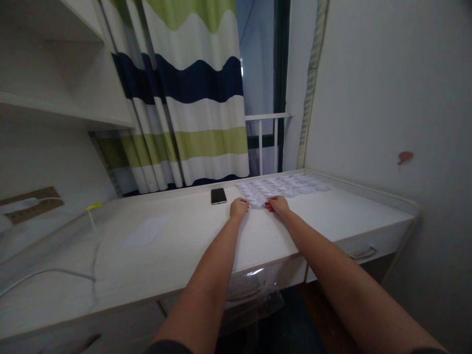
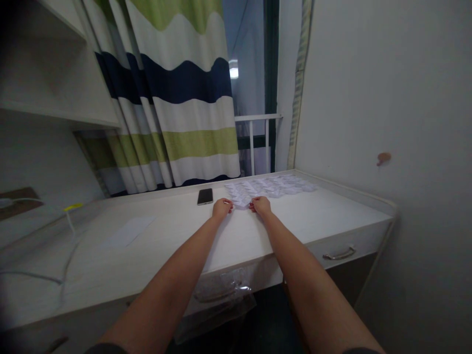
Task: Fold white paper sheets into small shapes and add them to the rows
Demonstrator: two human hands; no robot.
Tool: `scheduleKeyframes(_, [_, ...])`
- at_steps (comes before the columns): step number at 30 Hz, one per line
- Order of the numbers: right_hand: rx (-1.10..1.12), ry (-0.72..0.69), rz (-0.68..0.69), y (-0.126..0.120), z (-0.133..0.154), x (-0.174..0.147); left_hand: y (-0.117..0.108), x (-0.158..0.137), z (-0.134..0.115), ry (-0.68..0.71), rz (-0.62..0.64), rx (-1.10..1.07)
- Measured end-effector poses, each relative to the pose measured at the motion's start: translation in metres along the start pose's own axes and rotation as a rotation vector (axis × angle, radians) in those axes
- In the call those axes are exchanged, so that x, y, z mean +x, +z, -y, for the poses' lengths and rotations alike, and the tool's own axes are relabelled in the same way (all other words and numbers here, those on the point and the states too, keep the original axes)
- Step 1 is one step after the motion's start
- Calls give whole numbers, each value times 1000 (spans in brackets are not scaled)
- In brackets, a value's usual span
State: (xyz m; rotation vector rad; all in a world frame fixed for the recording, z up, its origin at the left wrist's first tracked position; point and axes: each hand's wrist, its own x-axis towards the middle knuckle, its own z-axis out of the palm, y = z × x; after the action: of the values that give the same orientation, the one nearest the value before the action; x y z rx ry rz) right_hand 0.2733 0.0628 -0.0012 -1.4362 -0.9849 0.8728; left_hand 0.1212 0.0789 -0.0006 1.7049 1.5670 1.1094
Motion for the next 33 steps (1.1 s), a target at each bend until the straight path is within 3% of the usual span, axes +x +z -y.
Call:
scheduleKeyframes(5, [-38, -11, -62, -3, -1, -1, -5, -4, -1, -9, -4, 12])
scheduleKeyframes(10, [-322, -280, -286, -10, 3, -6, -23, -10, 4, 41, -3, 46])
scheduleKeyframes(12, [-351, -360, -306, -5, 7, -9, -36, -11, 6, 41, -1, 51])
scheduleKeyframes(16, [-302, -432, -179, 29, 18, -19, -66, -15, 11, 97, -19, 34])
scheduleKeyframes(21, [-277, -547, 122, 105, 28, -48, -111, -25, 33, 133, -61, 104])
scheduleKeyframes(26, [-361, -422, 447, 171, 25, -85, -171, -39, 69, 152, -157, 508])
scheduleKeyframes(31, [-542, -453, 546, 207, 24, -110, -222, -53, 102, -4, -308, 873])
scheduleKeyframes(33, [-580, -473, 558, 215, 26, -116, -235, -57, 112, -93, -323, 927])
